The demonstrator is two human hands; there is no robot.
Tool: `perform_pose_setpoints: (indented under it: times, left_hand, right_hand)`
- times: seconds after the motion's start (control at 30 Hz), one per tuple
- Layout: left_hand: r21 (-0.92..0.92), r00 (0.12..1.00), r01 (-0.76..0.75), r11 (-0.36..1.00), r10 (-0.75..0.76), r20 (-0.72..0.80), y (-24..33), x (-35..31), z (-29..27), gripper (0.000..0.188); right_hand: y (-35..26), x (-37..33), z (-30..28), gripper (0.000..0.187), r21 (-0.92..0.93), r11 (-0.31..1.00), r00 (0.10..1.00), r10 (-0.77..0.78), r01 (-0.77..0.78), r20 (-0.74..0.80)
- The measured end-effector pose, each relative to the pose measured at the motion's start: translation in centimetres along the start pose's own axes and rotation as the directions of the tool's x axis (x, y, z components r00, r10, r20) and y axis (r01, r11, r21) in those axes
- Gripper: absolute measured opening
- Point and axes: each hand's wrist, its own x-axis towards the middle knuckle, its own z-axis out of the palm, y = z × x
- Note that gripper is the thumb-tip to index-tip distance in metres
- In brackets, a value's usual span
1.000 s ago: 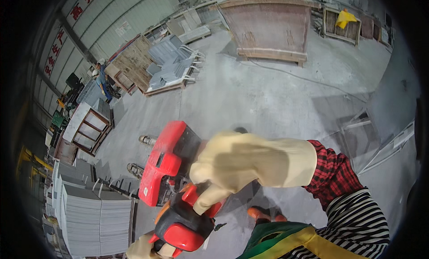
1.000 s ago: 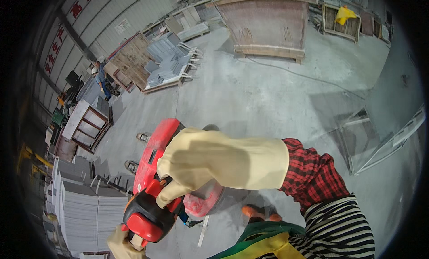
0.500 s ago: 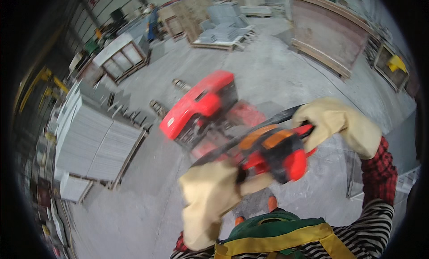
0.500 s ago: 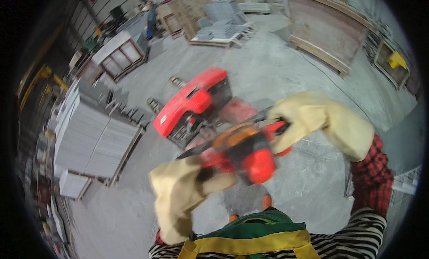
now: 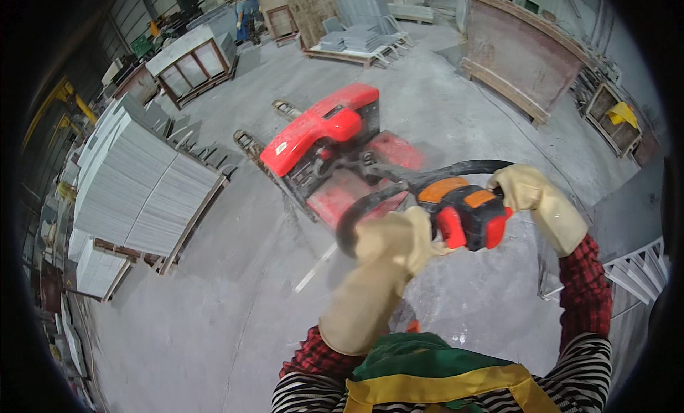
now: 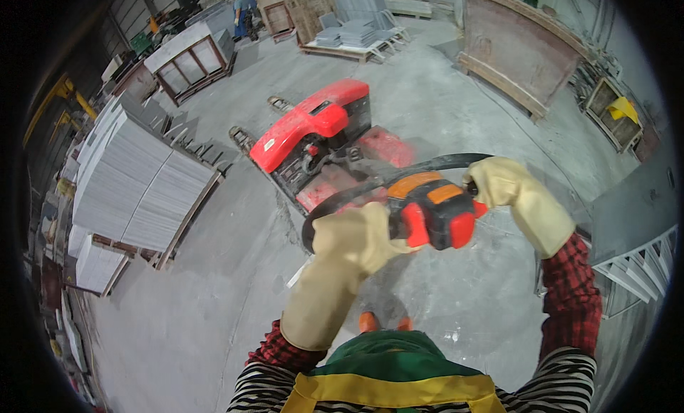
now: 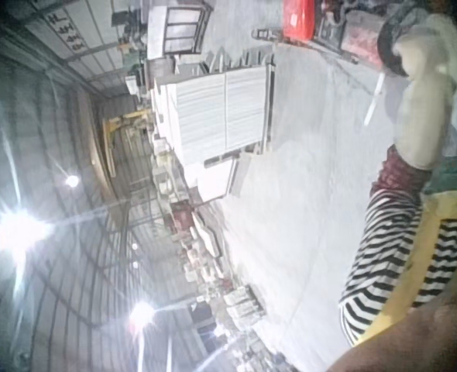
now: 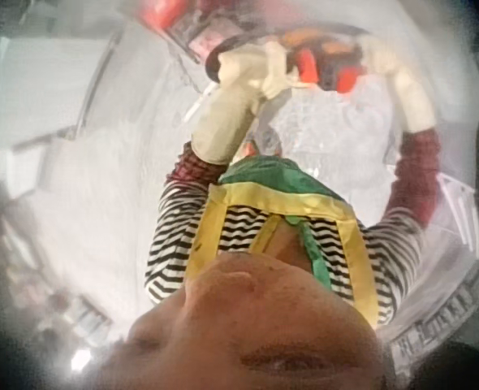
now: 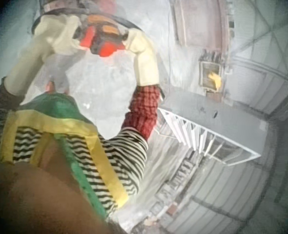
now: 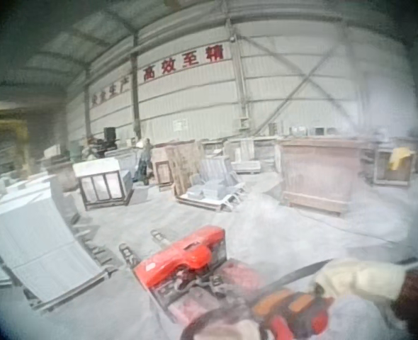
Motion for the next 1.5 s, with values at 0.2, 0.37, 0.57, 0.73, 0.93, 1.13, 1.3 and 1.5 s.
perform_pose_setpoints:
  times: [0.2,0.37,0.57,0.73,0.93,1.13,1.3,1.5]
  left_hand:
    - [0.044,0.930,-0.081,0.996,0.092,-0.356,0.3,-0.8,2.9,0.043]
    - [0.093,0.970,0.039,0.995,-0.015,-0.243,-0.7,-1.7,2.4,0.061]
    - [-0.009,0.942,-0.143,0.990,0.133,-0.309,-1.8,-3.8,1.4,0.068]
    - [-0.038,0.949,-0.203,0.979,0.187,-0.254,-4.0,-4.7,1.7,0.066]
    - [0.308,0.761,-0.336,0.890,0.449,-0.468,-8.7,-7.6,2.4,0.065]
    - [0.262,0.747,-0.477,0.839,0.544,-0.382,-16.0,-10.6,1.2,0.050]
    - [0.090,0.758,-0.577,0.812,0.573,-0.311,-21.0,-13.9,-1.3,0.031]
    - [0.205,0.720,-0.621,0.756,0.654,-0.233,-27.0,-17.2,-3.7,0.037]
  right_hand:
    - [0.3,-1.9,1.0,0.033,0.054,0.997,0.997,-0.057,0.060,-0.043]
    - [-0.7,-0.8,2.6,0.034,0.113,0.977,0.978,-0.170,0.183,-0.118]
    - [-2.4,-3.0,2.6,0.032,0.122,0.969,0.971,-0.196,0.213,-0.135]
    - [-5.6,-4.9,1.9,0.037,0.163,0.976,0.989,-0.136,0.142,-0.049]
    - [-11.4,-7.9,3.0,0.039,0.145,0.988,0.990,-0.027,0.047,-0.136]
    - [-18.8,-9.6,4.1,0.037,0.092,0.993,0.986,0.091,-0.078,-0.141]
    - [-27.6,-11.8,3.5,0.036,0.173,0.962,0.961,0.236,-0.210,-0.141]
    - [-35.6,-13.6,4.7,0.045,0.232,0.927,0.927,0.336,-0.294,-0.167]
